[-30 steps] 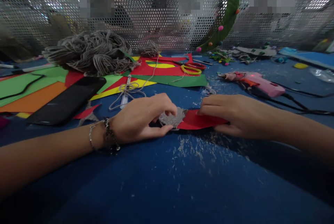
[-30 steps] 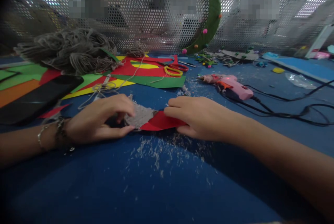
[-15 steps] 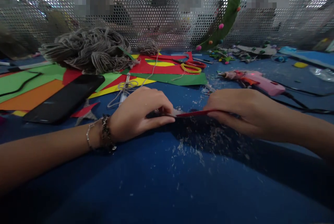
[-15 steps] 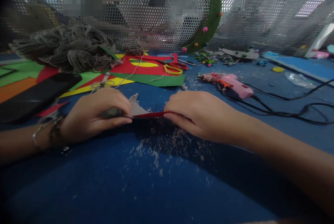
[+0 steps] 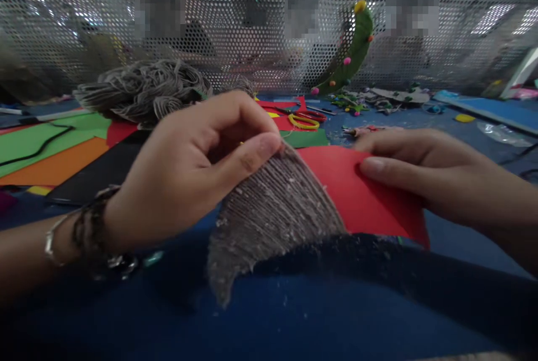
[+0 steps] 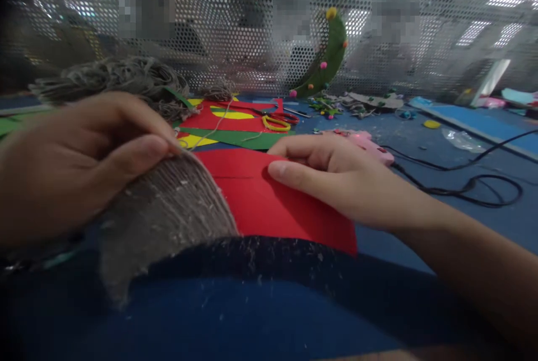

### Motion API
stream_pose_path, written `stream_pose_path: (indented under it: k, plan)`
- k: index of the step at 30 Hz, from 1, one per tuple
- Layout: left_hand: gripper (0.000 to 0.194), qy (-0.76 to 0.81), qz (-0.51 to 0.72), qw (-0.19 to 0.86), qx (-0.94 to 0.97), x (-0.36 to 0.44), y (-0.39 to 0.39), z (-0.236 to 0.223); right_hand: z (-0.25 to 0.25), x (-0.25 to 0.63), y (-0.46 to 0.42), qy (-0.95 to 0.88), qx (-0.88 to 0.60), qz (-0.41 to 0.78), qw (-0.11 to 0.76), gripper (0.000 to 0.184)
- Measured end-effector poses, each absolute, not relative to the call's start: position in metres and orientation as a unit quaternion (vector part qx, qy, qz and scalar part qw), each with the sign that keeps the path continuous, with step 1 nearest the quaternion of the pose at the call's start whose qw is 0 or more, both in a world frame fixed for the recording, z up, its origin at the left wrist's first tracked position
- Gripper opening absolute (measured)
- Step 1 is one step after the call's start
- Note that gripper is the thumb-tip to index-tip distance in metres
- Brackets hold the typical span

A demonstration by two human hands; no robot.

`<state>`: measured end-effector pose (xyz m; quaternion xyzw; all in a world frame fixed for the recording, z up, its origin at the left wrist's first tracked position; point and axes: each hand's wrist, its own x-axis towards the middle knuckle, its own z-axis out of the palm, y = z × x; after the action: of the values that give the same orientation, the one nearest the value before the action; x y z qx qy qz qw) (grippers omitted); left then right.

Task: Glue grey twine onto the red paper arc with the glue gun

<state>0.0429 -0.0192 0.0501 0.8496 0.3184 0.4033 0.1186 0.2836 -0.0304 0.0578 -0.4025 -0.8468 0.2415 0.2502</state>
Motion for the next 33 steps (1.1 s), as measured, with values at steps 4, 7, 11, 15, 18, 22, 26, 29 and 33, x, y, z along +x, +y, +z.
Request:
stream_pose_path:
  k: [4, 7, 11, 15, 18, 22, 26, 29, 33]
  plan:
    - [0.019, 0.300, 0.262, 0.213, 0.892, 0.045, 0.003, 0.028, 0.043, 0.284, -0.018, -0.879, -0.413, 0.213, 0.109, 0.024]
    - [0.020, 0.297, 0.187, 0.175, 0.920, 0.045, 0.015, 0.007, 0.028, 0.285, -0.014, -0.892, -0.434, 0.103, 0.076, 0.022]
    - [0.020, 0.281, 0.163, 0.163, 0.931, 0.045, 0.015, -0.001, 0.013, 0.279, -0.021, -0.898, -0.381, -0.068, 0.208, 0.021]
    - [0.023, 0.300, 0.181, 0.177, 0.920, 0.045, 0.014, 0.001, 0.006, 0.268, -0.032, -0.936, -0.284, -0.007, 0.209, 0.024]
    - [0.027, 0.318, 0.204, 0.176, 0.909, 0.046, 0.016, 0.001, 0.001, 0.264, -0.035, -0.940, -0.284, 0.040, 0.184, 0.030]
    - [0.030, 0.327, 0.204, 0.160, 0.909, 0.044, 0.019, -0.001, -0.002, 0.264, -0.033, -0.930, -0.304, 0.051, 0.198, 0.028]
    - [0.037, 0.337, 0.203, 0.140, 0.908, 0.042, 0.021, -0.002, -0.001, 0.263, -0.032, -0.932, -0.299, 0.048, 0.199, 0.026]
    - [0.036, 0.335, 0.192, 0.125, 0.914, 0.040, 0.022, -0.003, -0.001, 0.262, -0.032, -0.930, -0.307, 0.053, 0.196, 0.027]
    - [0.037, 0.338, 0.190, 0.100, 0.916, 0.039, 0.023, -0.004, -0.001, 0.262, -0.032, -0.930, -0.305, 0.062, 0.195, 0.026]
